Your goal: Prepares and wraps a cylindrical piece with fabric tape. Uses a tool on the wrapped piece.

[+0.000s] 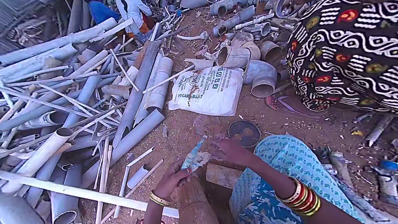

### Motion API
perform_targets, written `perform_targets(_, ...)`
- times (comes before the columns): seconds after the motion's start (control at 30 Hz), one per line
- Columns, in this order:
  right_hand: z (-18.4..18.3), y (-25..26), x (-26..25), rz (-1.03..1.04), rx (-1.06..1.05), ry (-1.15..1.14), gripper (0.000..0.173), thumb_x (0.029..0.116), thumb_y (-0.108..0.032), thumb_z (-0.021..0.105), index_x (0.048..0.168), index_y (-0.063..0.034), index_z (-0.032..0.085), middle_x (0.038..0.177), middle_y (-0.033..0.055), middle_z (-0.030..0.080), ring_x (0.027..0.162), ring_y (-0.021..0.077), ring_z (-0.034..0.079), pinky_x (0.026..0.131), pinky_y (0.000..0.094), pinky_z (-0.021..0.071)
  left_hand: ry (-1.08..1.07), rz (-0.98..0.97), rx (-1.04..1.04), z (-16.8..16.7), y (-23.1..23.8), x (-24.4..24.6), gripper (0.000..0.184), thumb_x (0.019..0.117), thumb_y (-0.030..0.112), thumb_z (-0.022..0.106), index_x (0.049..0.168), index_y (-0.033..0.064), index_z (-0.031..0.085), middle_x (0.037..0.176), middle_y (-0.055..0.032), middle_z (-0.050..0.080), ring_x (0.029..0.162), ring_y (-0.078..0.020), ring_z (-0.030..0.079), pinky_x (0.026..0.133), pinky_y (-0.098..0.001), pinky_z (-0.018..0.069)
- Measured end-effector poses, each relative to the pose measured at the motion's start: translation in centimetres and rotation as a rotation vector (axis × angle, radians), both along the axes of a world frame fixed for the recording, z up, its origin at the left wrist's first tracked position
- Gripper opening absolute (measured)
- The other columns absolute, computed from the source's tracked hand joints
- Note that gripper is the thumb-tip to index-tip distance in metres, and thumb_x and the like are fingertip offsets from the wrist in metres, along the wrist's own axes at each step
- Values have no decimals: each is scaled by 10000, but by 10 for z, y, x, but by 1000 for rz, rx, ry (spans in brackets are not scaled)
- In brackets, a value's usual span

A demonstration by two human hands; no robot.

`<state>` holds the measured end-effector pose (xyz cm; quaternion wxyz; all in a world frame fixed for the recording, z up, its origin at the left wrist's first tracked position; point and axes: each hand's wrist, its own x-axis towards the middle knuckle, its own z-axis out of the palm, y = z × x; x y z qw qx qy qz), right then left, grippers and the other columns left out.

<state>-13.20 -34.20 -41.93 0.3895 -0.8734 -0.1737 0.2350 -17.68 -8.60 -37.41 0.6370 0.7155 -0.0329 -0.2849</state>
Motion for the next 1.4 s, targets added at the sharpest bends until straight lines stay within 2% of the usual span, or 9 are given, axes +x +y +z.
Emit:
perform_targets(0.2,0,-5,4,29,-198,22,535,1045,-215,592,1499,24,443,1343,339,557,1277,510,523,1074,619,385,2,39,25,3,-1,-3,172,940,71,438,1030,94,583,657,114,605,482,76,446,451,-91,345)
perform_targets(0.33,-5,6,-6,-20,396,-64,512,994,-192,659,1421,53,519,1380,250,586,1272,322,568,1081,451,422,1,31,64,3,-3,-3,162,935,67,445,1036,84,570,660,111,605,493,75,460,458,-91,355)
perform_targets(0.43,-8,29,-17,12,816,47,465,932,-90,688,1325,103,531,1182,124,656,1075,51,603,944,201,480,21,-11,80,2,-6,-3,147,925,68,463,1000,103,586,654,114,617,495,78,475,460,-87,363)
perform_targets(0.53,-13,45,-24,-16,943,190,233,904,-13,685,1115,23,592,804,-77,629,696,-69,583,678,119,495,30,26,47,2,-10,-4,143,925,76,464,981,104,592,651,103,623,485,71,482,454,-92,373)
perform_targets(0.63,-12,50,-28,-111,949,255,71,976,-24,607,908,-40,599,613,-106,546,505,-43,510,521,126,443,45,192,-61,2,-13,-5,191,946,78,373,1076,71,512,648,64,628,452,50,498,426,-93,392)
perform_targets(0.77,-7,51,-31,-183,795,72,110,1006,-76,602,963,25,614,691,-31,553,550,-16,520,563,138,463,111,232,-221,1,-11,-1,387,1010,218,169,1012,78,529,677,21,653,441,24,509,413,-101,397)
perform_targets(0.9,-12,55,-37,-131,446,-518,244,1002,-120,579,1010,99,687,761,262,665,702,426,678,661,549,516,127,270,-267,1,-12,1,661,1016,322,-61,948,82,551,655,4,642,450,-19,524,411,-135,405)
perform_targets(1.17,-18,67,-45,-167,522,-683,188,938,-94,627,856,71,662,636,206,612,573,369,642,534,484,484,-233,432,19,-5,-27,-7,270,923,-71,427,1074,-23,646,702,65,674,516,29,559,482,-132,463)
perform_targets(1.4,-15,61,-46,-157,624,-359,282,1028,-101,501,917,102,663,677,157,607,581,209,549,601,350,451,-727,365,399,-26,-35,-11,310,895,28,632,1156,-134,589,796,-22,666,627,44,584,609,-137,503)
